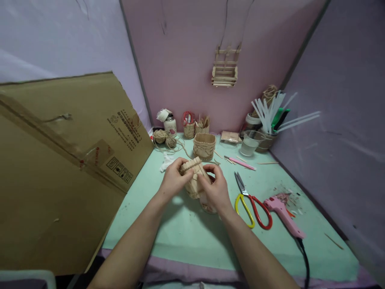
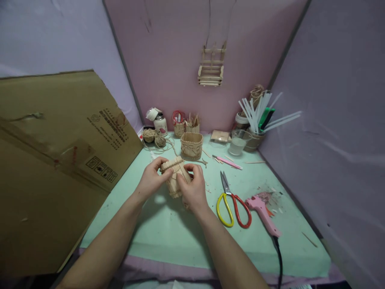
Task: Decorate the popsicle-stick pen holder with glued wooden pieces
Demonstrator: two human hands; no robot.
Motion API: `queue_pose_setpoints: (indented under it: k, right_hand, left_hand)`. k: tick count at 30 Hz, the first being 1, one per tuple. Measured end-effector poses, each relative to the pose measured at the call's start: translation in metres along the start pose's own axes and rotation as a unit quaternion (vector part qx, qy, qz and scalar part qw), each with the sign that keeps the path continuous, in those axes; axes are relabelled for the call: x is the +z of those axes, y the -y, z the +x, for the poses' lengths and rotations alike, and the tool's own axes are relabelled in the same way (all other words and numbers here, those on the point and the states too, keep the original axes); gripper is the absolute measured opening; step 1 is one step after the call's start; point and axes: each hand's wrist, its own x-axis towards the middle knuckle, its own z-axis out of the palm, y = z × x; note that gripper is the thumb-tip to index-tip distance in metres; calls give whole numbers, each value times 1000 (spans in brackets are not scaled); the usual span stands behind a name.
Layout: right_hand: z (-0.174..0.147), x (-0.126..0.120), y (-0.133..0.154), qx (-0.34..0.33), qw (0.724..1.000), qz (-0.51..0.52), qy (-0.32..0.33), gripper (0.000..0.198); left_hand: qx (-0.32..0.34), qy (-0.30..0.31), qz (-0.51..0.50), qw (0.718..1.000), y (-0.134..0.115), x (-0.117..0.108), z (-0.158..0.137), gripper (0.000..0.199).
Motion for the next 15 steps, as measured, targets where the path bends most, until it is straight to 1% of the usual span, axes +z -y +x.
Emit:
queue_pose_setpoints:
  k: [4,10,15]
  right_hand:
    - [-2,2,3,-14,999,-26,-13,21]
    - [-2,5,6,-3,999,-37,-26,21]
    - [-4,5,7,-9,999,-44,-27,20]
  left_hand:
    - [7,-4,-10,1000,0,0,-5,14]
    - [24,-11,12,1000,1,1,-9,14]
    - [30,12,-27,999,5,-4,-9,15]
